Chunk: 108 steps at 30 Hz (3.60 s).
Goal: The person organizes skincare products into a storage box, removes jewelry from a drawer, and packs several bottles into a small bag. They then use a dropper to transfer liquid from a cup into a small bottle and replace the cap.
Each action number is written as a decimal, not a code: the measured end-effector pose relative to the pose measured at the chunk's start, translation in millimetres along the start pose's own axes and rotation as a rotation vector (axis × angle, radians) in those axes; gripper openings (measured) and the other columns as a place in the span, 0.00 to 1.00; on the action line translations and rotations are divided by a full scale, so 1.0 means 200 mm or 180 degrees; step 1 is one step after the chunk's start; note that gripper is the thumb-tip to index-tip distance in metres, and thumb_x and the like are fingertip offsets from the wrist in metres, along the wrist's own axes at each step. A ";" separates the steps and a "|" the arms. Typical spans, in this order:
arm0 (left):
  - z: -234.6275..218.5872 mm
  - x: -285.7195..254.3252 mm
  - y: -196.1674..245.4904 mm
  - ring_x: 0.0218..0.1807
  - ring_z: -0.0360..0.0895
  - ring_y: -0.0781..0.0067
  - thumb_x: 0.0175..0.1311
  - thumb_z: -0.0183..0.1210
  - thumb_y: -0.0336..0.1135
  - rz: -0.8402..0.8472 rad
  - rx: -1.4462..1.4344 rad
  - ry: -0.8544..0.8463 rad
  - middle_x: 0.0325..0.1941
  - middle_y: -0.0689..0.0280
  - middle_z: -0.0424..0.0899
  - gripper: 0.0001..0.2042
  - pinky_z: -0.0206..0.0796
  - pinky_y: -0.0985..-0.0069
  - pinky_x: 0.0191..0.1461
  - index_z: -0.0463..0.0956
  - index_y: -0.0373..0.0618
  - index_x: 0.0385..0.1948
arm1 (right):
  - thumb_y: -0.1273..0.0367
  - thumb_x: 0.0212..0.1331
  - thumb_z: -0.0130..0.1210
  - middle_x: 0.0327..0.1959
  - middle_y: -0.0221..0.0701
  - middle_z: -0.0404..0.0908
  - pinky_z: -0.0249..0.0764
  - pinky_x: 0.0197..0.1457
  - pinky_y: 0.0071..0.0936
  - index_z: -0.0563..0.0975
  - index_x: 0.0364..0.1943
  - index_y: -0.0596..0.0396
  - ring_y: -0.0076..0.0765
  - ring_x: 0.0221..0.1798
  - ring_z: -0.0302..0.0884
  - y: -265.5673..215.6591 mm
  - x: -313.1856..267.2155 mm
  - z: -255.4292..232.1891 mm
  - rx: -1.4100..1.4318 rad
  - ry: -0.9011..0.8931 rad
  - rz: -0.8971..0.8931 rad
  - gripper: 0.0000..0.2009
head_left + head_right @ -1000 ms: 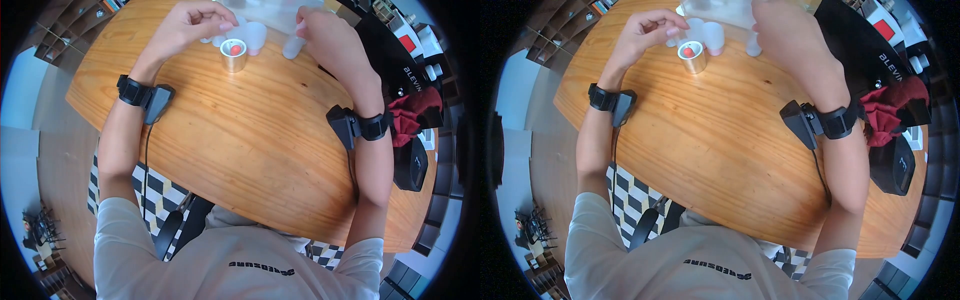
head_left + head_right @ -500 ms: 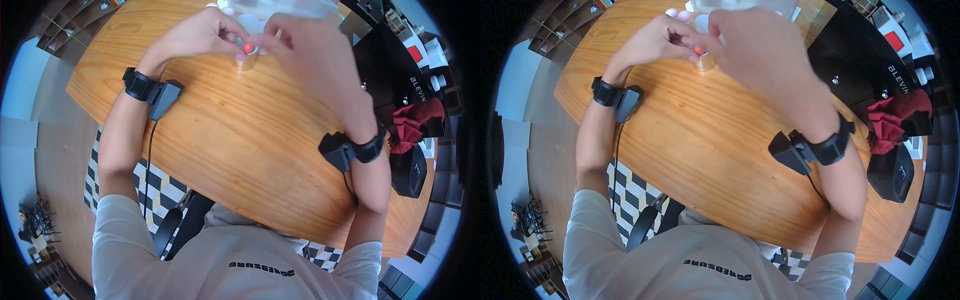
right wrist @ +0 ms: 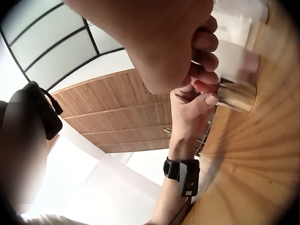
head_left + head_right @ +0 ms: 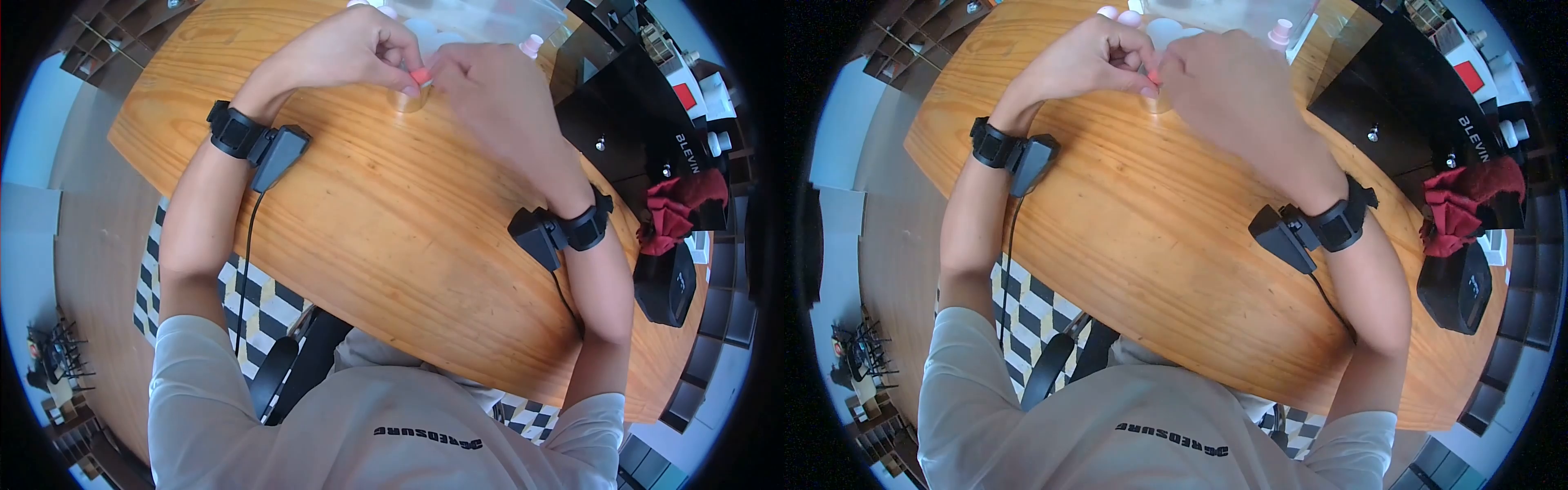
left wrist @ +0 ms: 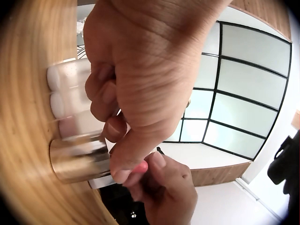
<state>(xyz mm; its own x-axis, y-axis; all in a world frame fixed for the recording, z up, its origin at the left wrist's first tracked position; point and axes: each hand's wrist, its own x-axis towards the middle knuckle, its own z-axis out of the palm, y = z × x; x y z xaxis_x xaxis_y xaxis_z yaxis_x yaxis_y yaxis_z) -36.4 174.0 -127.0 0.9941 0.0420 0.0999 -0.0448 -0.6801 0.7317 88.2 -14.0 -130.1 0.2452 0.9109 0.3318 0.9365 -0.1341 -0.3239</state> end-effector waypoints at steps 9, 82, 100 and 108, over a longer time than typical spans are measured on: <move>0.01 0.02 0.01 0.29 0.73 0.86 0.55 0.77 0.31 0.0122 0.0041 0.0179 0.25 0.75 0.83 0.10 0.67 0.81 0.35 0.87 0.42 0.36 | 0.66 0.61 0.62 0.37 0.41 0.83 0.77 0.38 0.44 0.83 0.44 0.56 0.54 0.36 0.81 0.04 -0.01 -0.31 -0.0697 0.0000 -0.0439 0.11; 0.58 -0.04 0.24 0.43 0.83 0.70 0.59 0.75 0.43 -0.0313 -0.0317 0.0249 0.42 0.61 0.86 0.21 0.74 0.71 0.47 0.77 0.42 0.47 | 0.51 0.71 0.58 0.14 0.36 0.67 0.58 0.23 0.33 0.77 0.24 0.60 0.30 0.18 0.59 0.20 -0.50 0.12 0.2207 0.0655 0.1022 0.25; 0.65 -0.07 0.24 0.23 0.69 0.74 0.51 0.79 0.55 -0.0191 -0.0988 -0.0381 0.18 0.64 0.77 0.26 0.64 0.73 0.31 0.81 0.37 0.29 | 0.62 0.60 0.65 0.11 0.40 0.64 0.56 0.18 0.34 0.72 0.13 0.57 0.45 0.13 0.59 0.16 -0.50 0.07 0.1501 0.0955 -0.0139 0.21; 0.58 -0.06 0.32 0.34 0.76 0.86 0.53 0.79 0.34 -0.0879 -0.1055 -0.1132 0.29 0.72 0.86 0.15 0.67 0.80 0.37 0.85 0.41 0.38 | 0.64 0.51 0.66 0.14 0.38 0.68 0.61 0.21 0.35 0.74 0.17 0.54 0.48 0.17 0.66 0.19 -0.50 0.06 0.1111 0.1040 -0.0809 0.14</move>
<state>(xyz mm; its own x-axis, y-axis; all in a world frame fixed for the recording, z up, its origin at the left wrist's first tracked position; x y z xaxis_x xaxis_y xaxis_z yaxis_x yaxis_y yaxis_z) -40.6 45.6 -159.9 0.9428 -0.1025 -0.3171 0.2505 -0.4098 0.8771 96.1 -105.1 -186.2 0.1391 0.7215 0.6783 0.8513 0.2628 -0.4542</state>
